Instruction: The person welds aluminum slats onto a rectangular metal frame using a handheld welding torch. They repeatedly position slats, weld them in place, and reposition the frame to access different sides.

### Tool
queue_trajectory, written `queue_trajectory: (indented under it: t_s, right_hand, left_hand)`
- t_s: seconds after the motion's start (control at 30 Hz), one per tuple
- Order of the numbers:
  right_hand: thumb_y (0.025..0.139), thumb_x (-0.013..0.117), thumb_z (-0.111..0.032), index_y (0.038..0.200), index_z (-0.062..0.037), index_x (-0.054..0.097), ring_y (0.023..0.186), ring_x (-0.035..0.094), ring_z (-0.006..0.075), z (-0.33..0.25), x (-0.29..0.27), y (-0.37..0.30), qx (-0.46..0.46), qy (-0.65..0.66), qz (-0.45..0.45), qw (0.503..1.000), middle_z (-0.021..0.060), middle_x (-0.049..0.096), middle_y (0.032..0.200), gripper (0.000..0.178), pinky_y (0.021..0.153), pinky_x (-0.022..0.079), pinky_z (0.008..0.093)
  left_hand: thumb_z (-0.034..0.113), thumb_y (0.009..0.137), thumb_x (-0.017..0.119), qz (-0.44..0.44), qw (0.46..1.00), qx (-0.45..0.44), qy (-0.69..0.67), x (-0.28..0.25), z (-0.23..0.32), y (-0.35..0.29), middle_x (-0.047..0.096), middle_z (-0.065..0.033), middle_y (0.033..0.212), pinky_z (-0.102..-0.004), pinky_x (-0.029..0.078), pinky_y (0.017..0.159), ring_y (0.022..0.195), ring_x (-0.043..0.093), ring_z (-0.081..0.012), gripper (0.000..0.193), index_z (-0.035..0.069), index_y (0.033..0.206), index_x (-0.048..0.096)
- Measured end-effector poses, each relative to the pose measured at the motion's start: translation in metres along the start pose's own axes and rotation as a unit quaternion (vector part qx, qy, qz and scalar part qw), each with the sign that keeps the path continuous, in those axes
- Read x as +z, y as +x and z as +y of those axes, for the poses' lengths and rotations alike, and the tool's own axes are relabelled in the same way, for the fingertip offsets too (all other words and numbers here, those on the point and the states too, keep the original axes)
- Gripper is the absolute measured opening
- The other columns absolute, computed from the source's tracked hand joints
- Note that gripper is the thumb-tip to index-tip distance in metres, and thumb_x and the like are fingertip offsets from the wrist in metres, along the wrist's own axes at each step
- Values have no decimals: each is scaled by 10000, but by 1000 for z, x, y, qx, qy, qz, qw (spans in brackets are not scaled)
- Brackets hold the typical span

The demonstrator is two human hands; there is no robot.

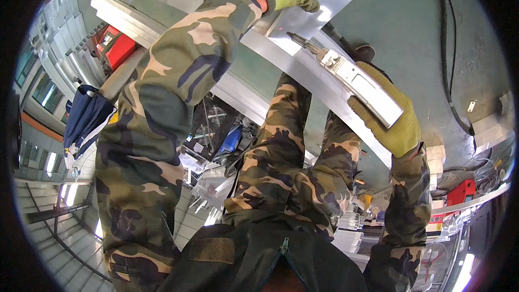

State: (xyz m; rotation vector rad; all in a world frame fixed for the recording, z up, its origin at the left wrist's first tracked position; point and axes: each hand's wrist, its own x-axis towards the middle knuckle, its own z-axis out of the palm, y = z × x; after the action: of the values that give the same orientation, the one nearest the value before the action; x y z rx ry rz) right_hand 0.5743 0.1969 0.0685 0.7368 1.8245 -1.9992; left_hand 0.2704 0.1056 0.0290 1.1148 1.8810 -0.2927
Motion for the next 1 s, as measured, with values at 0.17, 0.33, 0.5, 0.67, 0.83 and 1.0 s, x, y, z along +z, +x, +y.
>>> queue_trajectory:
  t_s: [0.17,0.33,0.5,0.67,0.83,1.0]
  right_hand:
    - [908,769,-100,1390,46,589,1018,654,161,1,-2,-7,22,-56,1,998,168,732,1192,535,917,527,312]
    - [911,777,-122,1397,22,595,1014,652,142,1,-2,4,60,3,-22,998,143,738,1188,539,898,536,300]
    - [940,760,-123,1415,37,575,1036,643,150,46,-9,-4,74,8,-21,997,135,722,1208,535,920,530,313]
    - [942,767,-136,1418,29,578,1016,638,137,41,-6,-2,70,36,-18,997,125,723,1190,537,901,535,312]
    - [944,766,-134,1417,31,577,1020,640,139,39,-3,-2,67,27,-20,997,130,722,1196,536,902,536,313]
    - [944,764,-128,1417,34,576,1033,640,141,27,-4,3,59,24,-31,997,132,719,1210,534,912,534,313]
  left_hand:
    - [451,779,842,35,999,17,9,8,-3,5,748,-200,1111,-463,548,937,1090,707,-355,522,61,1116,759]
    - [461,781,831,21,999,24,10,7,-3,2,746,-197,1117,-460,545,939,1091,705,-354,533,60,1122,749]
    - [454,785,825,24,999,30,8,6,-4,3,747,-192,1115,-455,544,944,1092,704,-351,521,60,1118,749]
    - [456,796,816,39,998,42,11,12,-7,5,749,-190,1107,-451,546,946,1085,707,-348,508,58,1104,755]
    - [453,802,810,38,998,39,18,11,-5,5,750,-196,1095,-449,546,948,1082,709,-348,498,55,1097,759]
    - [442,810,804,37,999,24,31,12,-5,7,749,-204,1092,-451,549,943,1072,709,-360,486,48,1091,758]
